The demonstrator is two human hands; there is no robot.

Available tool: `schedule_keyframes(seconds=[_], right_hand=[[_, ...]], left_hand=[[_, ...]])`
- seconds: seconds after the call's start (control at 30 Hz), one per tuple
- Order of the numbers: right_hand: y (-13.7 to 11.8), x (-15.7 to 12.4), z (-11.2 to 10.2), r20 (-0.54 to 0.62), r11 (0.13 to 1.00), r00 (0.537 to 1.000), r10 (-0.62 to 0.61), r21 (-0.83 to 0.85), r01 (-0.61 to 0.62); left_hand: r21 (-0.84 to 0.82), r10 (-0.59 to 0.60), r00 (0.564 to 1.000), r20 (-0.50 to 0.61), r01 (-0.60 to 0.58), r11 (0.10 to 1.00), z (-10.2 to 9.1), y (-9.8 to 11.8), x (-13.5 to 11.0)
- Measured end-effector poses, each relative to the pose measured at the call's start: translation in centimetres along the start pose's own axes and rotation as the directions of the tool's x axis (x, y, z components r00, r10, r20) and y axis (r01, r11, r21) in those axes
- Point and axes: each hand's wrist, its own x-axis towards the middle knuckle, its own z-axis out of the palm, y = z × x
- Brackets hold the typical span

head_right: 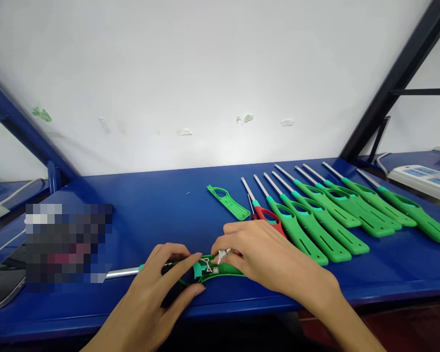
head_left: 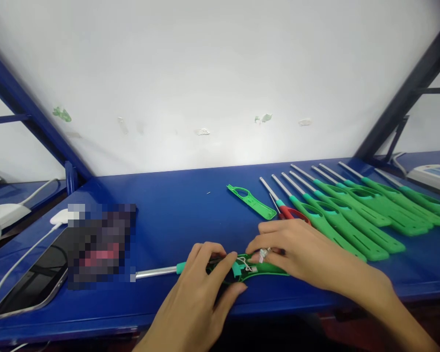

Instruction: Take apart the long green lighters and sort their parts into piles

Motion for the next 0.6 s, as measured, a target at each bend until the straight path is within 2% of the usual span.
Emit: schedule_keyframes(seconds=[0.13, 0.23, 0.6], right_hand=[[-0.12, 0.17, 0.28, -0.008, 1.000, 1.000, -0.012, -0.004, 0.012], [-0.32, 0.24, 0.34, 0.013, 0.996, 0.999, -0.052, -0.071, 0.053], [-0.70, 0.64, 1.00, -0.022, 0.954, 0.987, -0.161, -0.260, 0.150]], left_hand=[[-0.013, 0.016, 1.000, -0.024, -0.017, 1.000, 0.04, -0.06, 0.08], [-0.015, 0.023, 0.999, -0.035, -0.024, 1.000, 0.10, -0.11, -0.07], [-0.024, -0.011, 1.000, 0.013, 0.011, 1.000, 0.13, -0.38, -0.13]])
